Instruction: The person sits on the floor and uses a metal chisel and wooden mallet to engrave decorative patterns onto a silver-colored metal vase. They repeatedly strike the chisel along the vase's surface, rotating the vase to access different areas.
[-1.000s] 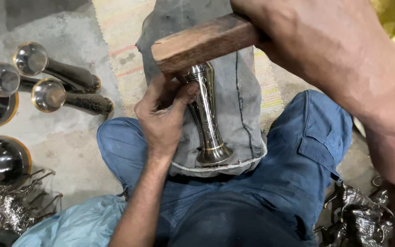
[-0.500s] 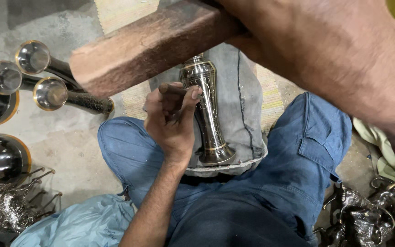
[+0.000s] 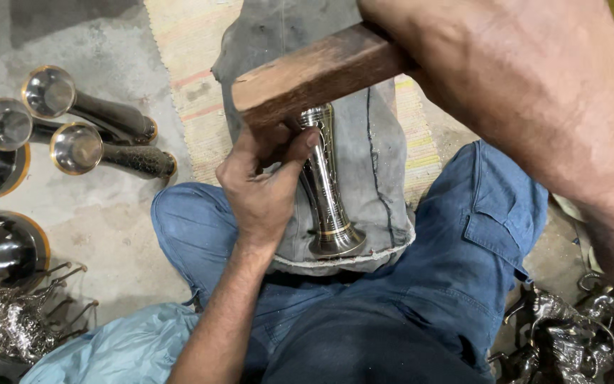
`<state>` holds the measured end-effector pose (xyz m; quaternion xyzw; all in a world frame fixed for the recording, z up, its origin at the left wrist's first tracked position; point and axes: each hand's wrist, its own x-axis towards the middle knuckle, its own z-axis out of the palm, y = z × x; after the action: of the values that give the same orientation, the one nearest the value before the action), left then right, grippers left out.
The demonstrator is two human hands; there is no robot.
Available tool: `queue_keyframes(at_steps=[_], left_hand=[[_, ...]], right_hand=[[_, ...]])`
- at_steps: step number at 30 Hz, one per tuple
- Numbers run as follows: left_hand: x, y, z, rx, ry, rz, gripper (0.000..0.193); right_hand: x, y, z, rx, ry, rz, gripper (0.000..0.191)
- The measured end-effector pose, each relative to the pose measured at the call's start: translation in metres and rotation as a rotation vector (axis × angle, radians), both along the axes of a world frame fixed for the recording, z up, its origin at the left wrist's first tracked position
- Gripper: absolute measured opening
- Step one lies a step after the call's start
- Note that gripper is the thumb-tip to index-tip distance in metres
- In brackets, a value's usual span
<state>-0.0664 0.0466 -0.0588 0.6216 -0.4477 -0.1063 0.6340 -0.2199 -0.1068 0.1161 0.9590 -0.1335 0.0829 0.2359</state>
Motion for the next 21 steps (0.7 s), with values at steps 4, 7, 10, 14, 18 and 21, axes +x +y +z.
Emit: queue_keyframes(at_steps=[4, 7, 10, 14, 18, 21], left_hand=[[0.004, -0.004, 0.007, 0.029, -0.004, -0.068, 0.033], [0.012, -0.002, 0.016, 0.078, -0.145, -0.117, 0.028], [0.018, -0.006, 0.025, 0.162, -0.120, -0.221, 0.032], [0.024, -0.013, 0.034, 0.237, -0.203, -0.280, 0.034], [0.029, -0.015, 0.042, 0.247, -0.351, -0.364, 0.029], [0.033, -0.019, 0.049, 0.172, -0.423, -0.453, 0.031]], right_hand=[[-0.006, -0.007, -0.011, 0.200, -0.106, 0.014, 0.025], [-0.015, -0.007, -0.016, 0.190, -0.129, 0.010, 0.023], [-0.023, -0.004, -0.023, 0.333, -0.212, -0.043, 0.031], [-0.032, -0.002, -0.035, 0.439, -0.281, -0.120, 0.033], [-0.040, 0.006, -0.057, 0.588, -0.400, -0.175, 0.033], [-0.052, 0.018, -0.074, 0.784, -0.578, -0.375, 0.031]])
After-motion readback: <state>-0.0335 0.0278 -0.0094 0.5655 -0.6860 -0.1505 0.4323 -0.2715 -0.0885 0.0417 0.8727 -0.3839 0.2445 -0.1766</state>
